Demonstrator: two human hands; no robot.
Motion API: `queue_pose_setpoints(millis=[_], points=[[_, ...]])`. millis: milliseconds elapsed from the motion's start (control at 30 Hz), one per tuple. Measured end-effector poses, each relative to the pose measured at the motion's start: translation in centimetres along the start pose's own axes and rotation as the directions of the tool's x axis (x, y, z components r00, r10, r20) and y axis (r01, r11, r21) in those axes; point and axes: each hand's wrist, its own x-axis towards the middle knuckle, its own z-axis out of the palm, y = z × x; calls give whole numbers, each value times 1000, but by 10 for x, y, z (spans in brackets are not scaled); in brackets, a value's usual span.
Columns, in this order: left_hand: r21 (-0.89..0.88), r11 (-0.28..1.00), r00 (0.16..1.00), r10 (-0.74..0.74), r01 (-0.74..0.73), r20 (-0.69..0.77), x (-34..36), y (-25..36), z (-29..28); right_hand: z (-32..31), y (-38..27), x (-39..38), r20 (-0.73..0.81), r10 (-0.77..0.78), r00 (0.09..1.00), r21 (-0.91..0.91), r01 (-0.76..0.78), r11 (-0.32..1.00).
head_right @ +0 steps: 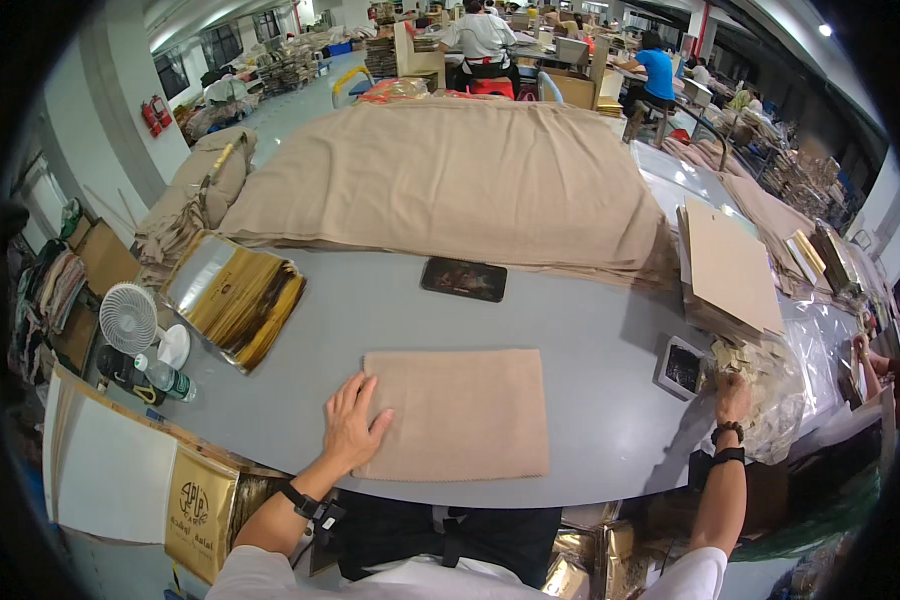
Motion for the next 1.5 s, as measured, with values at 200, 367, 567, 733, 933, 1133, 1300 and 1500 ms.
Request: queue_pose_setpoints(millis=[200, 367, 567, 733, 933, 1133, 1300, 1500], points=[[-6, 1000, 1000, 18, -18, -15, -1, -3, 3, 23, 47, 8, 250, -74, 965, 29, 69, 997], [75, 997, 999, -33, 31, 37, -3, -8, 13, 9, 49, 12, 43, -85, 995, 1, 85, 996], [54, 998, 999, -10, 8, 36, 0, -12, 14, -65, -32, 3, 164, 113, 980, 267, -154, 951], [33, 999, 999, 8, -9, 38, 1, -10, 10, -100, -132, -6, 185, -42, 982, 540, -66, 839], [40, 999, 999, -8, 6, 38, -1, -10, 10, -106, -281, -87, 53, -450, 892, 730, 272, 626], [30, 1000, 1000, 3, -4, 28, -1, -10, 9, -89, -347, -205, -33, -912, 410, 523, 784, 334], [21, 1000, 1000, 2, -2, 13, -1, -12, 11, -88, -303, -199, 31, -867, 497, 457, 765, 454], [49, 998, 1000, 27, -27, 7, 0, -13, 15, -54, -194, -88, -41, -447, 894, 313, 436, 844]])
